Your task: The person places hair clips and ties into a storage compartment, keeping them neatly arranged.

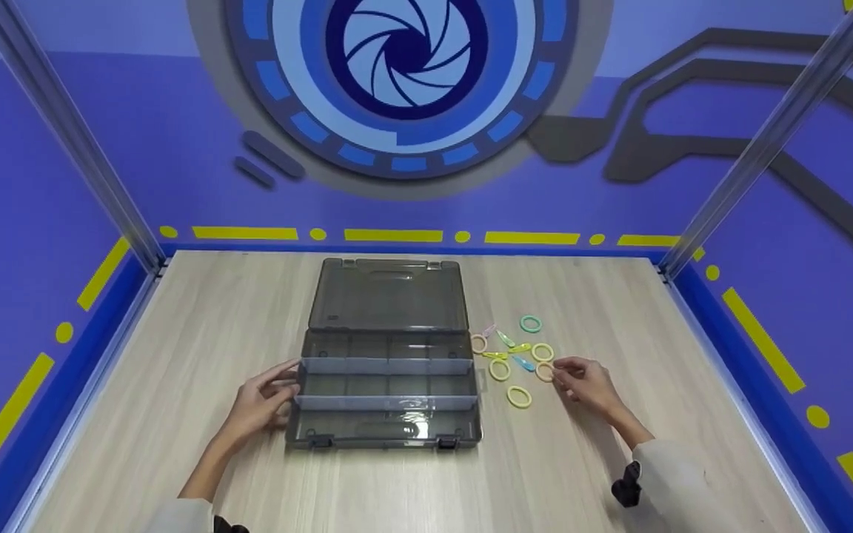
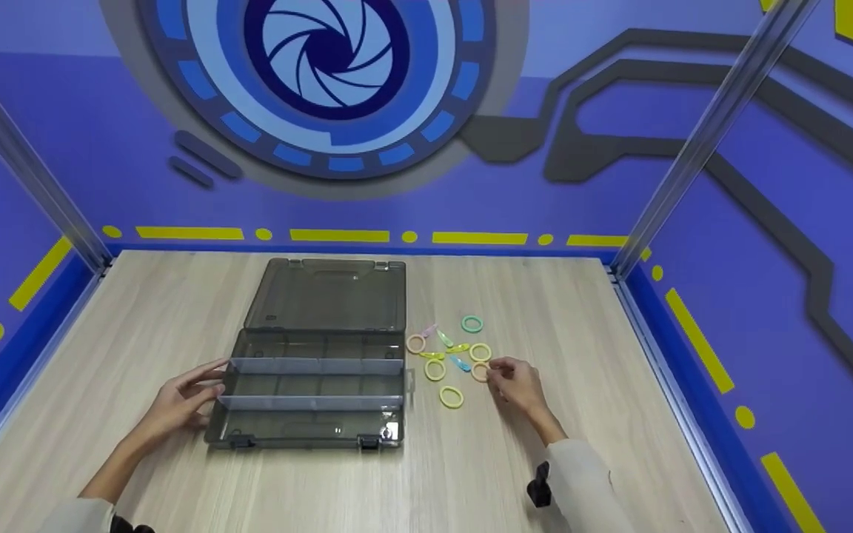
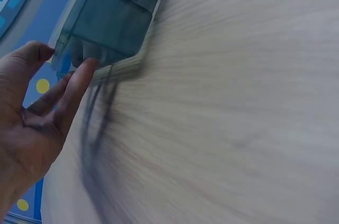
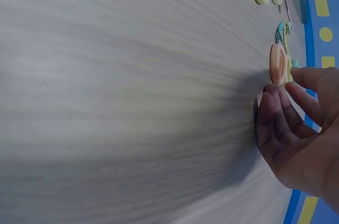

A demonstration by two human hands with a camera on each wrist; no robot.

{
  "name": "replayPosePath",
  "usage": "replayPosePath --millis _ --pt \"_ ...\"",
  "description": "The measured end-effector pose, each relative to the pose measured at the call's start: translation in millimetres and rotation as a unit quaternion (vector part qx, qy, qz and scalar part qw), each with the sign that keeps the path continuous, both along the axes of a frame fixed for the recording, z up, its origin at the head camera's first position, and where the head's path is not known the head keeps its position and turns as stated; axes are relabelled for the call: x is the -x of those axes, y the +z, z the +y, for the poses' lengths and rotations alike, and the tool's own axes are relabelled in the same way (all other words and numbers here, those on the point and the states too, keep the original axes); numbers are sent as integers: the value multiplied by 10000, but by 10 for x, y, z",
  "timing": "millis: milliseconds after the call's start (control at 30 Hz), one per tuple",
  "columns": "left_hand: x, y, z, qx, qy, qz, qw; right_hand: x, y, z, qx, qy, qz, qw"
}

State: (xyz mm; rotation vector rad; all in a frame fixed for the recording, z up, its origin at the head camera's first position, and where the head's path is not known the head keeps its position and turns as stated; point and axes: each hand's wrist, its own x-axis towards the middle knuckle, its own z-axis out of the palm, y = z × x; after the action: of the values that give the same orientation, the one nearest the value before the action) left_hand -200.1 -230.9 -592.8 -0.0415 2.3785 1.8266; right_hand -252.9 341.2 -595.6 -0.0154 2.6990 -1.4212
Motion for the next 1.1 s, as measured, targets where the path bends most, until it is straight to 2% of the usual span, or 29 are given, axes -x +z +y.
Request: replayPosePath --millis 167,300,467,633,900,1100 --pt "-37 12 27 0 -17 26 10000 13 12 -38 -198 -102 62 9997" --pt "-49 6 58 -94 117 51 9999 15 5 -59 -237 -188 105 9995" --pt "-31 -17 84 100 322 224 9992 28 -16 -83 -322 -302 168 9989" --pt "10 -21 92 144 400 287 9987 47 -3 -119 -445 -476 177 9977" --pt "6 -5 62 -307 220 -116 9992 80 -6 -169 -817 -739 211 9937" --pt "-12 0 41 -257 148 -311 9991 74 -32 -186 -1194 -751 355 9894"
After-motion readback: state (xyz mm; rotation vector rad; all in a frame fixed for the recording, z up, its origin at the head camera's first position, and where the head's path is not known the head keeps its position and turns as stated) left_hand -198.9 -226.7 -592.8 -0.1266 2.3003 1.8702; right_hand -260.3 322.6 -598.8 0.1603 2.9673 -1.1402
